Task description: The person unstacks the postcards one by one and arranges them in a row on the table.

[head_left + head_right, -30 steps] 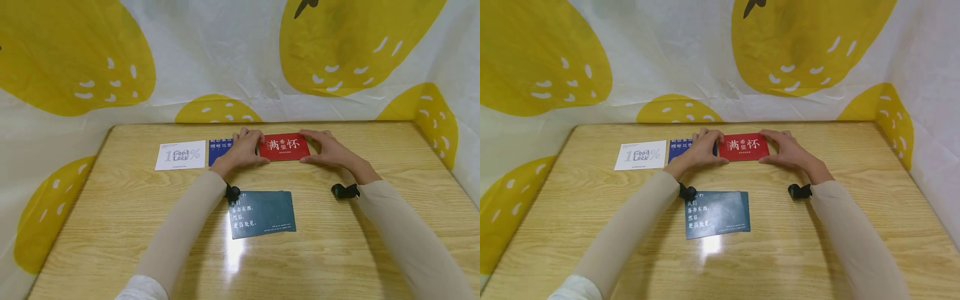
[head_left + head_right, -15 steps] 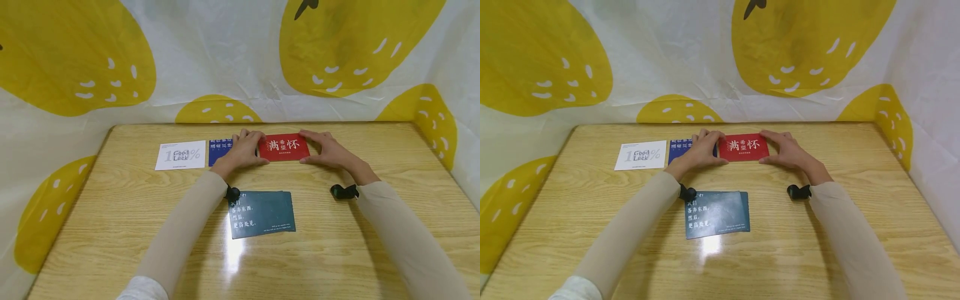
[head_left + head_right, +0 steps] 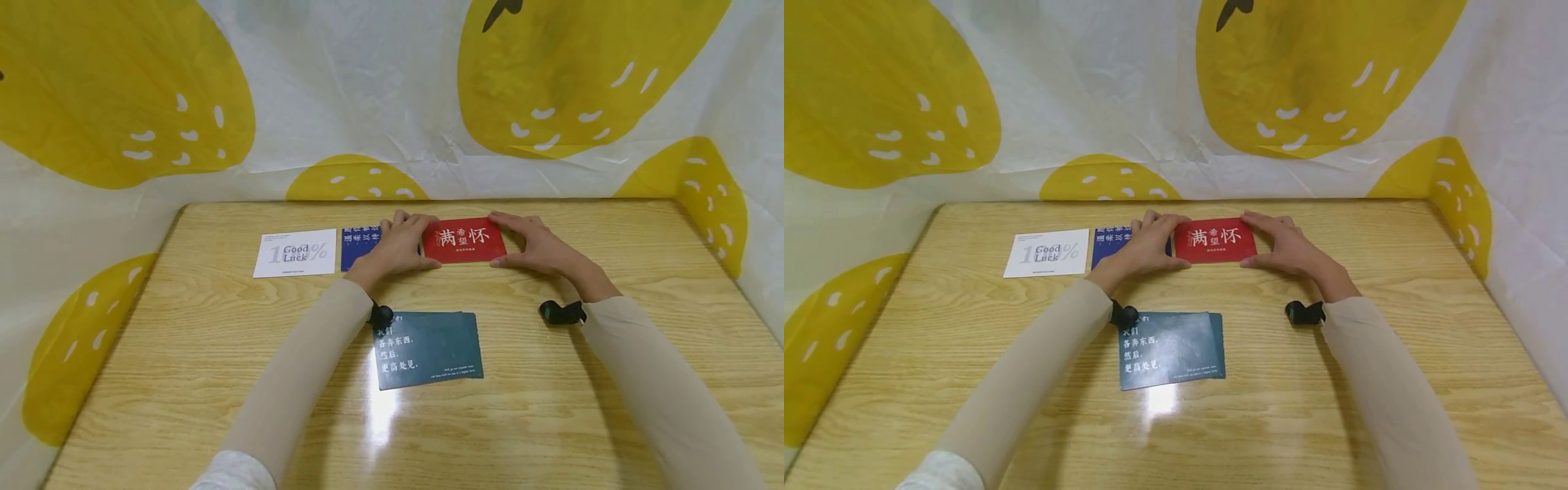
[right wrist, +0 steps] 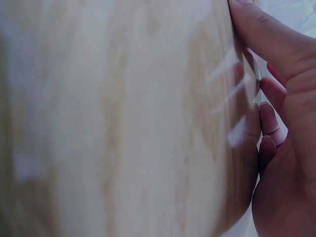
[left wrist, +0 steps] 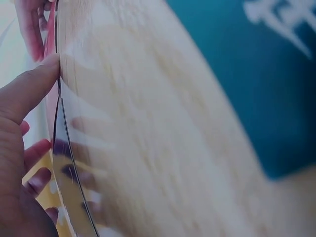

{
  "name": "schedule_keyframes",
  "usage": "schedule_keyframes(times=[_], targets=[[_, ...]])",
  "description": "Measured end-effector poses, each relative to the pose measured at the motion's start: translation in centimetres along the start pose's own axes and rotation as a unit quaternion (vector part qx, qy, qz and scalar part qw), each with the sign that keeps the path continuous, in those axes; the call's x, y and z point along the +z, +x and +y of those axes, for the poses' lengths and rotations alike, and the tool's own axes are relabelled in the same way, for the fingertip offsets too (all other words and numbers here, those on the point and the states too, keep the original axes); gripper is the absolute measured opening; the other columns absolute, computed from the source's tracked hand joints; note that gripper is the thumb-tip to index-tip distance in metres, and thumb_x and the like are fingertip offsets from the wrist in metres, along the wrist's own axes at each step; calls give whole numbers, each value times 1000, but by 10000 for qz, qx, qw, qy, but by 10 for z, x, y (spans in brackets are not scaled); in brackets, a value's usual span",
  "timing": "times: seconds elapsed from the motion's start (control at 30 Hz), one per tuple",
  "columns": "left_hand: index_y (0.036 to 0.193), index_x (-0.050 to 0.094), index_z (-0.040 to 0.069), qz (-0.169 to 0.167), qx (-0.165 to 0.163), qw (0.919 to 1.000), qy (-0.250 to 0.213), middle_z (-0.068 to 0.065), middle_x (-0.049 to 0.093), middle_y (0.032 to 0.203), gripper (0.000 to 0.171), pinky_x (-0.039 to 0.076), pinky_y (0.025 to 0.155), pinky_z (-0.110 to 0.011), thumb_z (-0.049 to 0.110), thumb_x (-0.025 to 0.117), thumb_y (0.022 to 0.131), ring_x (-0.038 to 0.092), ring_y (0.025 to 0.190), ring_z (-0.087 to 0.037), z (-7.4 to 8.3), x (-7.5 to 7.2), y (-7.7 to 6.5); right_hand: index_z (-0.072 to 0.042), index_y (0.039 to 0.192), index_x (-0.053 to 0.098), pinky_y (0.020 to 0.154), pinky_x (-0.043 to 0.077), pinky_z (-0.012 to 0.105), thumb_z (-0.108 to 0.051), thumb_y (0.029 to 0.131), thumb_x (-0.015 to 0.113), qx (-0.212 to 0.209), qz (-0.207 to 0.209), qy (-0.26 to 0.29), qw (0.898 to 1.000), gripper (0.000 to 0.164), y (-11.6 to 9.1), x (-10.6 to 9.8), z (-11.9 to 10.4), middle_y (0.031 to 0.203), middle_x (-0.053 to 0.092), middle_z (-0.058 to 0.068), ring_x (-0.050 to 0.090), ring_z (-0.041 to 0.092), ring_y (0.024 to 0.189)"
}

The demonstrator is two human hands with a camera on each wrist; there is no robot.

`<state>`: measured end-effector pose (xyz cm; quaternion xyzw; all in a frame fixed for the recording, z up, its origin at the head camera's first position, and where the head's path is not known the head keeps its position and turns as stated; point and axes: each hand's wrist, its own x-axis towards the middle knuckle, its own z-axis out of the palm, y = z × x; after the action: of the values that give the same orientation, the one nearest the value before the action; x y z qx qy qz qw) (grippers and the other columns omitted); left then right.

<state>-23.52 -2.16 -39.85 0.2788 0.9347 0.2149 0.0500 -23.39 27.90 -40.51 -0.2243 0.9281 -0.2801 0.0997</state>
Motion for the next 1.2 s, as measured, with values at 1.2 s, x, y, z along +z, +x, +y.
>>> schedule_keyframes(times=[1.2], targets=[[146,35,21,-118,-25,9995,301,0,41,143,84,21,89,-41,50,74,78,28,120,-22,5,0,1,-17,151,31,101,20,55,-36,76,81,-79,25,108,9999,92,-2,0,-1,154,27,11,25,35,128]])
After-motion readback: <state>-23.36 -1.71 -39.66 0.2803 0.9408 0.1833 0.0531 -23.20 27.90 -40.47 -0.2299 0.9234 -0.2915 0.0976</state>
